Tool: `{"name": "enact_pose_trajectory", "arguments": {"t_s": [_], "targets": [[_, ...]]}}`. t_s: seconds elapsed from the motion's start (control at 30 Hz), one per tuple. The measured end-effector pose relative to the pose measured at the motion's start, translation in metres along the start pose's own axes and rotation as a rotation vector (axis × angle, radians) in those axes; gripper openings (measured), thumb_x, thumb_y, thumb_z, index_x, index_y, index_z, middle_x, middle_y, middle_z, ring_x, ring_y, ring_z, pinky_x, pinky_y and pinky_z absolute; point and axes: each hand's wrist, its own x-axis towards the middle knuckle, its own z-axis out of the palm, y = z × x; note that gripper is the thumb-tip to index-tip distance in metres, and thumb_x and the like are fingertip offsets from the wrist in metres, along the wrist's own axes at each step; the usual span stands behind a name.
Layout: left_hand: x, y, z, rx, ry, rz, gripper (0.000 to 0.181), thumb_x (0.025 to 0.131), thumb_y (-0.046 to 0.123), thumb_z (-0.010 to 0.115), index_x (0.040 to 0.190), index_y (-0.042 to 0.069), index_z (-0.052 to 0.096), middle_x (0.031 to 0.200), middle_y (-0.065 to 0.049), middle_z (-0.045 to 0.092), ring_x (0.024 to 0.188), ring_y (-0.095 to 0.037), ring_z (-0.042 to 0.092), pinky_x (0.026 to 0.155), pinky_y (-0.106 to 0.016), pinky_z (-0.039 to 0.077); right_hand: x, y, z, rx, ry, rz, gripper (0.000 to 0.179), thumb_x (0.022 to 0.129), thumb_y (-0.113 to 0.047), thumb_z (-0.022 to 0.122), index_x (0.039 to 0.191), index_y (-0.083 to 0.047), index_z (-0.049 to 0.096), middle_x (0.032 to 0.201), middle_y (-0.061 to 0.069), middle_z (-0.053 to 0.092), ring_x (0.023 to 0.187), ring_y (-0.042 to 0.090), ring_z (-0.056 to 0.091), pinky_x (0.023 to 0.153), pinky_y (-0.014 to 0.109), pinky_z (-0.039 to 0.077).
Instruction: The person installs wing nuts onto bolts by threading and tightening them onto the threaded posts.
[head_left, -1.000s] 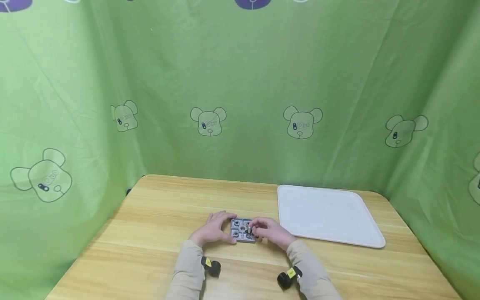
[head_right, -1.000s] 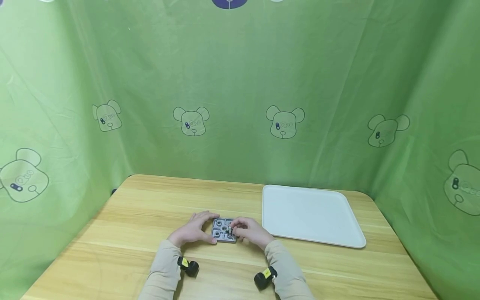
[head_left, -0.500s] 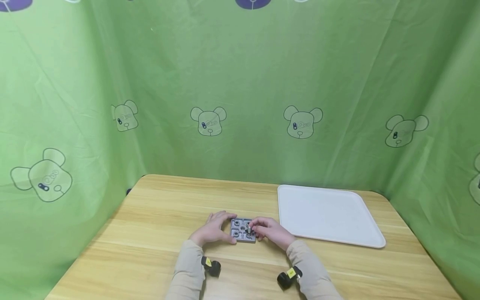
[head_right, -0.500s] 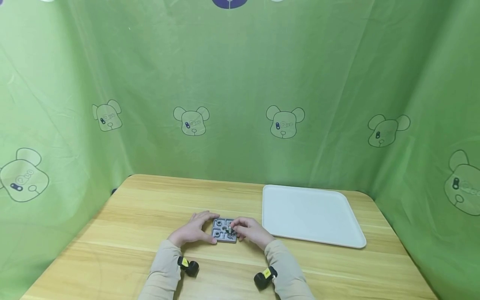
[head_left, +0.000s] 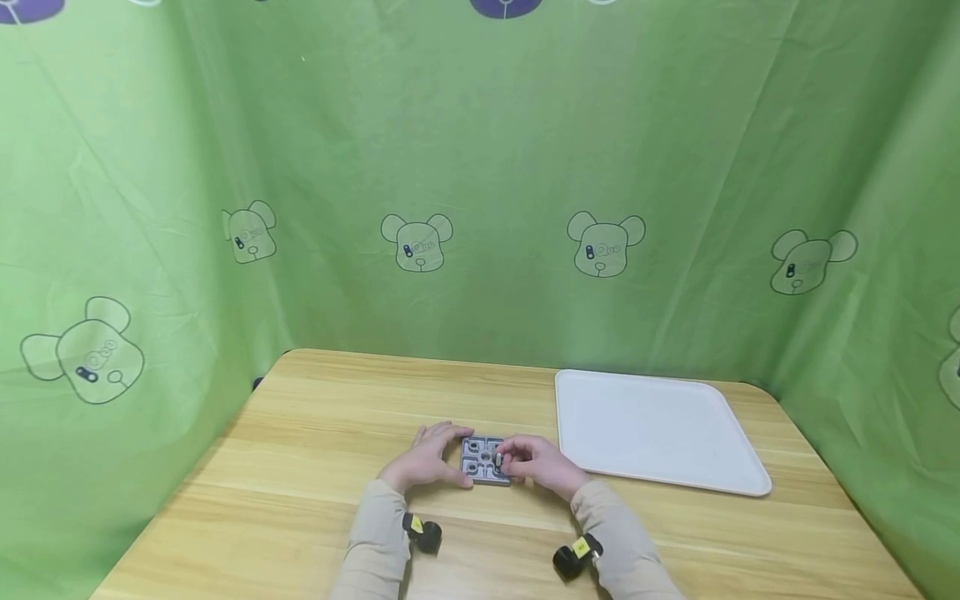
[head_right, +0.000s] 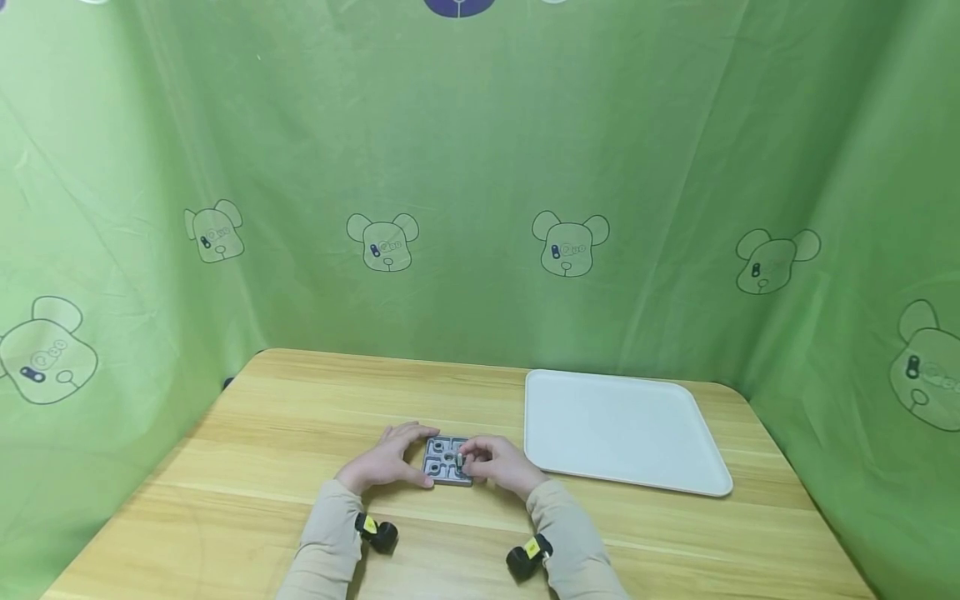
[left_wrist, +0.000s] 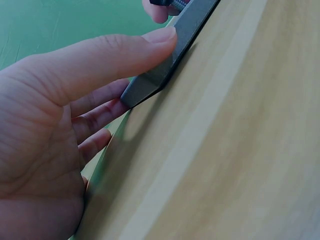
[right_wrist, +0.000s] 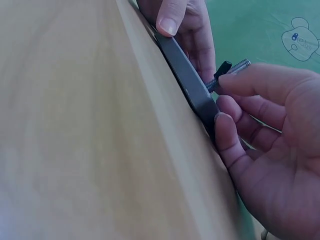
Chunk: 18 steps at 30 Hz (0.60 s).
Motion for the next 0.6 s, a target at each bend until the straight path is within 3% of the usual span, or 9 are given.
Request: {"name": "enact_pose_trajectory", "arguments": {"t_s": [0.37,0.6], "targets": [[-0.0009,0.0006,0.0000,0.013,-0.006,-0.008,0.088,0.066,0.039,0.084,0.142,0.016,0.047,0.152,-0.012,0.042,0.147,-0.036,0.026,0.122,-0.061,0.001,0.0023,-0.0073,0.0090,-0.148,0.095,0.038,0.021,0.082,-0.017,0.075,0.095,-0.005,0.065,0.080,0.000,0.056,0.067,0.010,0.051,0.054,0.019,0.047],[-0.0008,0.0010,0.0002,0.003,0.000,-0.003,0.088,0.065,0.038,0.085,0.142,0.014,0.047,0.152,-0.013,0.042,0.147,-0.036,0.027,0.122,-0.062,0.001,0.0020,-0.0069,0.0089,-0.131,0.076,0.043,0.022,0.082,-0.017,0.074,0.096,-0.004,0.063,0.081,0.001,0.055,0.069,0.012,0.051,0.055,0.019,0.047]]}}
